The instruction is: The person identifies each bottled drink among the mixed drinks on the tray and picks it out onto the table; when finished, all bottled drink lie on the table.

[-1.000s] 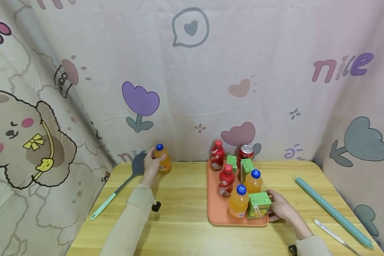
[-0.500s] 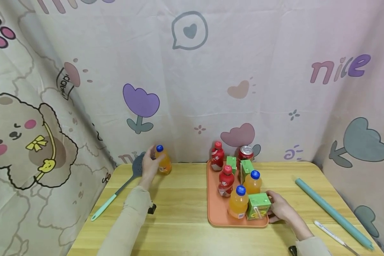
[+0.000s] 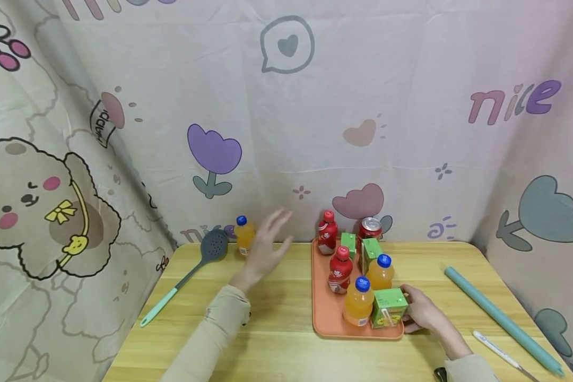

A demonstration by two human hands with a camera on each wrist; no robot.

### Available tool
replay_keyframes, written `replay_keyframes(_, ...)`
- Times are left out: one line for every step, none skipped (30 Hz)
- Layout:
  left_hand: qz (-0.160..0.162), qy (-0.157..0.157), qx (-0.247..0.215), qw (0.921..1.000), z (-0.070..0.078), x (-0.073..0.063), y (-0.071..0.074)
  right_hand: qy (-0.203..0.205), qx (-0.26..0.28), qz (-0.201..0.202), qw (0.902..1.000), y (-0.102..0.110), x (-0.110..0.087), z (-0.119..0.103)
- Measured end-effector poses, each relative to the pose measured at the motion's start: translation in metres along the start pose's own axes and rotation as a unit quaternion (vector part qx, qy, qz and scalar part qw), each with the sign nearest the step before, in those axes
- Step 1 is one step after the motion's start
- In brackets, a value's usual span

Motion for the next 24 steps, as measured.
replay_keyframes(-0.017,-0.007,0.002,0.9998,0.006,-0.002,-0.006,0.0,0.0,0.0,1.0,0.0,0.0,0.0)
replay_keyframes(-0.032,-0.015,0.006,0.9993,0.011,-0.004,-0.012,0.0,0.0,0.0,1.0,0.0,0.0,0.0)
replay_keyframes(-0.05,-0.021,0.016,0.9984,0.015,-0.006,-0.019,0.0,0.001,0.0,1.0,0.001,0.0,0.001)
replay_keyframes(-0.066,-0.03,0.025,0.9971,0.019,-0.008,-0.025,0.0,0.001,0.0,1.0,0.001,0.0,0.001)
replay_keyframes(-0.081,-0.038,0.033,0.9954,0.023,-0.011,-0.031,0.0,0.001,0.0,1.0,0.001,0.0,0.001)
replay_keyframes(-0.095,-0.047,0.042,0.9935,0.026,-0.013,-0.037,-0.001,0.002,0.001,1.0,0.001,0.0,0.001)
replay_keyframes(-0.109,-0.055,0.049,0.9913,0.029,-0.015,-0.043,-0.001,0.003,0.0,1.0,0.001,0.0,0.001)
replay_keyframes(-0.12,-0.064,0.055,0.9892,0.032,-0.018,-0.048,-0.002,0.003,-0.001,1.0,0.001,0.0,0.001)
replay_keyframes(-0.131,-0.068,0.059,0.9873,0.034,-0.02,-0.054,-0.003,0.004,-0.002,1.0,0.001,0.0,0.001)
replay_keyframes(-0.138,-0.073,0.061,0.9858,0.037,-0.022,-0.059,-0.004,0.005,-0.002,1.0,0.001,0.0,0.0)
replay_keyframes(-0.144,-0.078,0.064,0.9844,0.039,-0.025,-0.064,-0.004,0.005,-0.003,1.0,0.001,0.0,0.0)
replay_keyframes(-0.15,-0.081,0.066,0.9832,0.041,-0.026,-0.068,-0.005,0.006,-0.003,1.0,0.001,0.0,0.0)
replay_keyframes(-0.154,-0.084,0.067,0.9822,0.042,-0.028,-0.073,-0.006,0.007,-0.004,1.0,0.001,-0.001,-0.001)
replay_keyframes(-0.159,-0.085,0.067,0.9814,0.044,-0.029,-0.077,-0.006,0.007,-0.003,0.9999,0.001,-0.001,-0.001)
replay_keyframes(-0.164,-0.085,0.067,0.9805,0.045,-0.03,-0.08,-0.007,0.008,-0.002,0.9999,0.001,-0.001,-0.001)
replay_keyframes(-0.17,-0.083,0.067,0.9797,0.047,-0.031,-0.084,-0.008,0.008,-0.002,0.9999,0.001,-0.001,-0.002)
replay_keyframes(-0.174,-0.082,0.065,0.9791,0.048,-0.032,-0.087,-0.008,0.008,-0.002,0.9999,0.001,-0.002,-0.002)
replay_keyframes(-0.18,-0.077,0.063,0.9785,0.049,-0.033,-0.089,-0.007,0.007,-0.002,0.9999,0.001,-0.002,-0.002)
replay_keyframes(-0.185,-0.073,0.061,0.978,0.049,-0.033,-0.092,-0.006,0.006,-0.003,1.0,0.001,-0.001,-0.002)
replay_keyframes(-0.191,-0.069,0.058,0.9775,0.049,-0.033,-0.095,-0.005,0.006,-0.002,1.0,0.001,-0.001,-0.002)
replay_keyframes(-0.196,-0.064,0.054,0.977,0.05,-0.033,-0.097,-0.004,0.006,-0.003,1.0,0.001,-0.001,-0.002)
replay_keyframes(-0.199,-0.059,0.049,0.9769,0.05,-0.033,-0.1,-0.003,0.006,-0.003,1.0,0.001,-0.001,-0.002)
replay_keyframes(-0.202,-0.055,0.043,0.9769,0.05,-0.033,-0.102,-0.002,0.005,-0.004,1.0,0.001,-0.001,-0.001)
replay_keyframes(-0.205,-0.05,0.034,0.9769,0.049,-0.033,-0.105,-0.001,0.005,-0.004,1.0,0.001,0.0,-0.001)
Point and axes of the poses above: each hand's wrist, its own x-axis towards the middle knuckle, its own y-axis out of the back of the hand, z = x × y, the point moved 3 cm from there along x, towards the middle knuckle, and after that the axes turned 6 degrees about x, right-handed, at the moved point
